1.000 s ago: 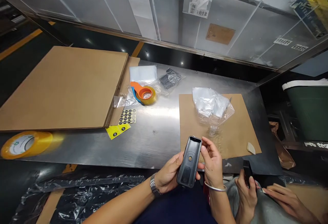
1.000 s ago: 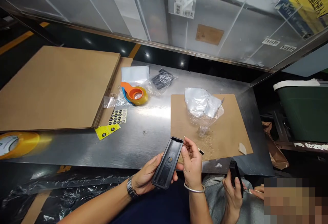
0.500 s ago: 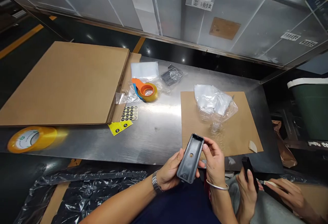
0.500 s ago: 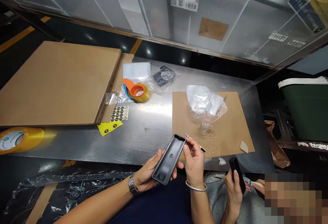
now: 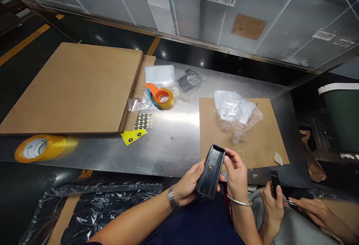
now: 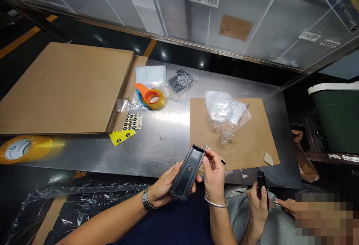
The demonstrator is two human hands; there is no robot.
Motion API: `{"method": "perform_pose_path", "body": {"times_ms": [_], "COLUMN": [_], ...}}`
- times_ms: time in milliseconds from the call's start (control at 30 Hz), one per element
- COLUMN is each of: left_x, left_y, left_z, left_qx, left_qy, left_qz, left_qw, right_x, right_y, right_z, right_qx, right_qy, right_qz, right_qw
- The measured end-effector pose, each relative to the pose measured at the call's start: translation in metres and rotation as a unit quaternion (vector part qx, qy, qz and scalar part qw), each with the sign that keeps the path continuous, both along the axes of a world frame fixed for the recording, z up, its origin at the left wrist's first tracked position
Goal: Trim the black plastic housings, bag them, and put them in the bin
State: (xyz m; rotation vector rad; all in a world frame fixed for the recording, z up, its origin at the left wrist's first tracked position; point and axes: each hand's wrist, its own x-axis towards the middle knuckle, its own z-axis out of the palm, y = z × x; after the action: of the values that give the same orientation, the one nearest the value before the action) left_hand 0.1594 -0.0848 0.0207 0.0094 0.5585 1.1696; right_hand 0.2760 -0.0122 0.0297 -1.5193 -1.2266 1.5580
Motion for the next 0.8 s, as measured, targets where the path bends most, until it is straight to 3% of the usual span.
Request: {"method": "perform_pose_path", "body": {"times_ms": [233,333,467,567,633,700,800], "left_x": [0.000,0.000,0.001,0.002,0.002,0.002,0.001], "left_y": [-0.001,-0.002,-0.004,-0.003,-0.002,-0.002,-0.003], "left_z": [0.002,0.003,0.005,0.007,0.010,0.011,0.011], "left_qx": [0.011,0.007,-0.039,-0.066,-0.080,-0.095,-0.110], "left_qy": [0.024,0.033,0.036,0.041,0.051,0.055,0.053], "left_qz": [-0.008,-0.008,-0.008,0.004,0.013,0.016,0.009], "left_qw": [1.000,0.999,0.999,0.997,0.995,0.994,0.992], "right_x": [0.004,0.007,0.008,0.005,0.003,0.000,-0.002], "right_y": [-0.001,-0.001,-0.001,-0.003,-0.004,-0.005,-0.004], "right_z": [0.000,0.008,0.030,0.042,0.044,0.042,0.039], "right_qx": [0.030,0.114,0.252,0.263,0.255,0.247,0.232], "right_qy": [-0.014,-0.090,-0.212,-0.234,-0.244,-0.252,-0.244], "right_qz": [0.044,0.118,0.273,0.402,0.440,0.442,0.416], "right_qw": [0.998,0.982,0.904,0.845,0.826,0.824,0.845]}}
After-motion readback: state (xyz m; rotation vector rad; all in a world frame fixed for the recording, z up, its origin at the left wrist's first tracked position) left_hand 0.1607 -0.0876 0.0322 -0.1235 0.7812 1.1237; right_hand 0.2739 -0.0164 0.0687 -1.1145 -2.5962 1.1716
